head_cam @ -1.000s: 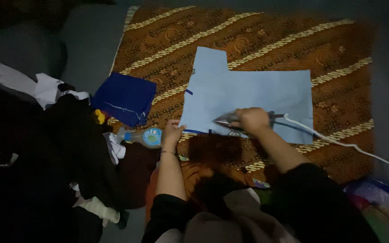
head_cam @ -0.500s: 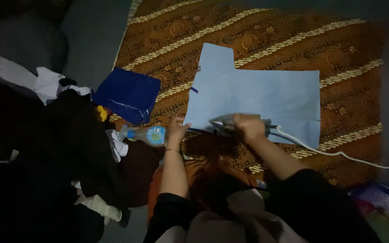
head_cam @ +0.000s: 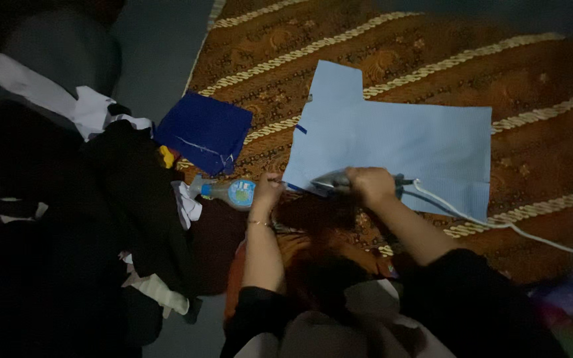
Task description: The person irons and folds a light blue shirt on a patterned cloth surface by hand, using a handheld iron and a spray bottle.
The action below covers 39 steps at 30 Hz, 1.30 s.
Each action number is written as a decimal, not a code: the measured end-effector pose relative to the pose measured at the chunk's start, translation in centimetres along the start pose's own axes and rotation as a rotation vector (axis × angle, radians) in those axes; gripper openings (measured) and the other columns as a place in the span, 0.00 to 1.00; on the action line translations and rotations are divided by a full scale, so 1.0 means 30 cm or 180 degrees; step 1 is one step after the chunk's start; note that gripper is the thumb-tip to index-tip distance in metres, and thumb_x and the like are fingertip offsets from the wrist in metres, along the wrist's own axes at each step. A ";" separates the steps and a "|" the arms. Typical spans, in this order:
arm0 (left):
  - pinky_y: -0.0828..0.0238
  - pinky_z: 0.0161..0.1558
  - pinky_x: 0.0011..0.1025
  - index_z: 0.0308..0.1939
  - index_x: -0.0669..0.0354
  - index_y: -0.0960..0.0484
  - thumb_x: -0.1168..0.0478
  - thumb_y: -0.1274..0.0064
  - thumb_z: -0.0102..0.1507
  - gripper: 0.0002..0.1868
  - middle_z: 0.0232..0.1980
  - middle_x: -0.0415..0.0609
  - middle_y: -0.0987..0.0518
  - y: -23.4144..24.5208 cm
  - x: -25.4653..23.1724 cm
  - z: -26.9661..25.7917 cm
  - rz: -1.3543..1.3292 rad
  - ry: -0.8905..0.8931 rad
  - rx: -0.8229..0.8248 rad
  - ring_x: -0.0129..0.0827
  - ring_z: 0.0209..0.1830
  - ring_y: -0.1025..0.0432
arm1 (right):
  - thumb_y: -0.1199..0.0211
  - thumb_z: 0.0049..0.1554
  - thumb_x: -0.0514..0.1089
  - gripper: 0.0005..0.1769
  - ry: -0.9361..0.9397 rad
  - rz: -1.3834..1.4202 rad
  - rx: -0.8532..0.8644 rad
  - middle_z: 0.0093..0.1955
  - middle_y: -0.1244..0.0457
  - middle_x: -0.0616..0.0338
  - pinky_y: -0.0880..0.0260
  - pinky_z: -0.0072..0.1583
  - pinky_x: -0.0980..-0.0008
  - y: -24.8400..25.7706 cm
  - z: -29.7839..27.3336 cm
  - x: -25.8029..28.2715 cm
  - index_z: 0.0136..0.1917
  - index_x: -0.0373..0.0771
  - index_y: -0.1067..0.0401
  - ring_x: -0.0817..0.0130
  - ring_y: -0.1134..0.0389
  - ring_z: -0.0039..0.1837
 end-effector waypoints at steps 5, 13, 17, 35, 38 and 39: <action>0.25 0.42 0.37 0.53 0.59 0.24 0.56 0.30 0.55 0.27 0.35 0.51 0.18 -0.007 0.031 0.044 0.0487 0.0236 -0.0105 0.39 0.37 0.23 | 0.35 0.57 0.67 0.26 0.0515 0.0105 -0.0445 0.40 0.30 0.53 0.27 0.43 0.54 -0.012 0.138 0.137 0.47 0.43 0.28 0.54 0.27 0.40; 0.26 0.42 0.39 0.50 0.60 0.26 0.58 0.29 0.53 0.27 0.33 0.52 0.19 -0.004 0.000 0.043 0.0839 0.0021 -0.0094 0.43 0.35 0.23 | 0.35 0.54 0.61 0.21 0.0068 0.0231 0.0155 0.37 0.31 0.50 0.29 0.41 0.49 0.008 0.120 0.079 0.49 0.42 0.28 0.50 0.29 0.39; 0.24 0.42 0.37 0.45 0.60 0.20 0.60 0.31 0.55 0.19 0.35 0.50 0.18 -0.033 -0.006 0.047 0.0682 -0.0089 0.0036 0.38 0.37 0.21 | 0.41 0.68 0.49 0.12 -0.0583 -0.0848 -0.0233 0.39 0.32 0.50 0.28 0.35 0.56 -0.036 0.059 -0.029 0.48 0.38 0.31 0.61 0.28 0.35; 0.27 0.38 0.39 0.49 0.59 0.27 0.61 0.34 0.56 0.22 0.31 0.51 0.22 -0.017 -0.018 0.007 0.0832 0.0225 0.0187 0.39 0.31 0.27 | 0.35 0.52 0.51 0.27 -0.0848 0.0061 0.0059 0.35 0.31 0.46 0.30 0.35 0.48 -0.010 -0.130 -0.123 0.61 0.34 0.30 0.48 0.29 0.36; 0.25 0.39 0.39 0.48 0.59 0.24 0.62 0.35 0.54 0.20 0.32 0.51 0.21 -0.004 -0.074 -0.008 0.0753 0.0231 0.0149 0.41 0.32 0.24 | 0.31 0.52 0.63 0.26 -0.0953 -0.0208 -0.0346 0.33 0.32 0.49 0.31 0.35 0.53 0.031 -0.277 -0.119 0.42 0.37 0.28 0.52 0.30 0.34; 0.24 0.39 0.39 0.47 0.58 0.23 0.63 0.36 0.54 0.19 0.33 0.50 0.20 0.000 -0.093 -0.021 0.0719 0.0248 0.0146 0.41 0.33 0.23 | 0.32 0.55 0.62 0.24 -0.0921 -0.0233 -0.0463 0.33 0.33 0.52 0.31 0.35 0.54 0.032 -0.273 -0.115 0.43 0.38 0.28 0.55 0.31 0.33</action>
Point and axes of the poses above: each hand's wrist, its own z-axis towards the middle knuckle, its own y-axis out of the back of the hand, x = y × z, the point moved 10 cm from there along z, towards the middle knuckle
